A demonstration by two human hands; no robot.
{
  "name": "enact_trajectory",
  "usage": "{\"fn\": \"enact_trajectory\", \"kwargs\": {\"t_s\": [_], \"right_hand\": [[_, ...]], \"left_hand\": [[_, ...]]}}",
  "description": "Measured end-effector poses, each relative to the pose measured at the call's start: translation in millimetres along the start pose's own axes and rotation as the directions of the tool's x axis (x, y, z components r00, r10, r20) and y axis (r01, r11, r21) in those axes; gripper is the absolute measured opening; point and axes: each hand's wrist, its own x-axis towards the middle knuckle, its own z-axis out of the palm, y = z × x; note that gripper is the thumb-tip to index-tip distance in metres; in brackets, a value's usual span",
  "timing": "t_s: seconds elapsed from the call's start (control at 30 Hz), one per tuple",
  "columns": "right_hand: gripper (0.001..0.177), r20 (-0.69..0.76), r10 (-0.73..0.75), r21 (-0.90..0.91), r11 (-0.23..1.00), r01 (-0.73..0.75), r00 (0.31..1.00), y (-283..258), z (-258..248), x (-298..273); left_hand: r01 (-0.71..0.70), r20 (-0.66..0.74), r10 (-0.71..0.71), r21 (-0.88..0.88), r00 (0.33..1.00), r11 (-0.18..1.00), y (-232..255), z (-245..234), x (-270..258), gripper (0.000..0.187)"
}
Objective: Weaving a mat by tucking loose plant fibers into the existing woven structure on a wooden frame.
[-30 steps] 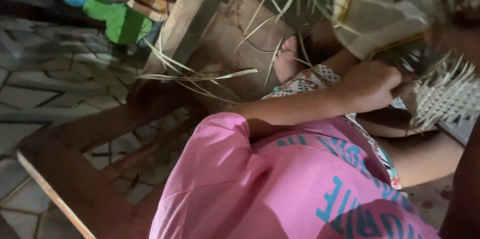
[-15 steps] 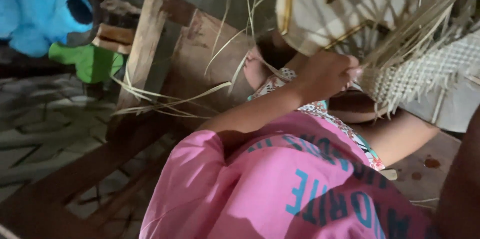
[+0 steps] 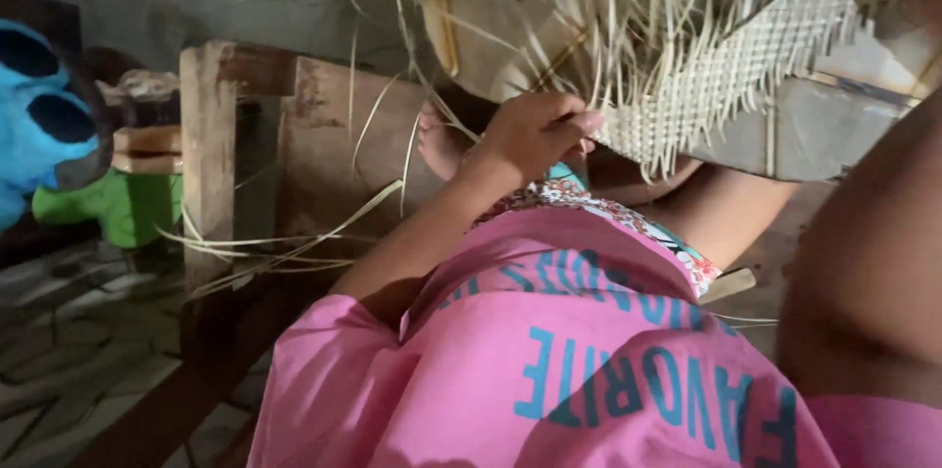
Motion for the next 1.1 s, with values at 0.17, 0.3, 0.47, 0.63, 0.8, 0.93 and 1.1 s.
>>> {"fn": "enact_trajectory", "kwargs": {"t_s": [0.17,0.3,0.47,0.63,0.8,0.93,1.1], "right_hand": [[0.049,0.055,-0.786,0.228,0.610,0.759,0.615,-27.8,-108.1,-80.0],[0.073,0.212,-0.705,0.258,0.709,0.657,0.677,-43.7,-104.6,-129.0],[0.078,0.486,-0.571,0.360,0.821,0.444,0.662,-20.7,-77.2,-136.2],[0.030,-0.011,-0.727,0.479,0.599,0.642,0.687,-27.1,-91.2,-133.0],[0.023,0.119,-0.752,0.862,0.403,0.308,0.648,-53.0,-119.4,-138.6],[0.021,0.253,-0.667,0.870,0.473,0.136,0.701,-63.1,-110.1,-146.6],[0.019,0.278,-0.659,0.900,0.433,0.051,0.699,-57.2,-95.1,-146.2]], "left_hand": [[-0.189,-0.129,0.174,-0.115,0.976,0.975,-2.3,3.8,-1.8,0.015],[-0.301,-0.126,0.295,-0.033,0.947,0.953,0.5,1.3,-4.2,0.022],[-0.260,-0.155,0.235,-0.171,0.960,0.950,-5.4,10.0,-1.7,0.004],[-0.295,-0.241,0.246,-0.194,0.939,0.936,-15.3,15.6,-4.2,0.010],[-0.404,-0.313,0.348,-0.133,0.884,0.905,-16.8,20.4,-7.0,0.008],[-0.286,-0.258,0.214,-0.286,0.942,0.915,-21.0,18.9,-7.4,0.016],[-0.367,-0.269,0.279,-0.382,0.922,0.848,-22.7,15.8,-3.1,0.015]]}}
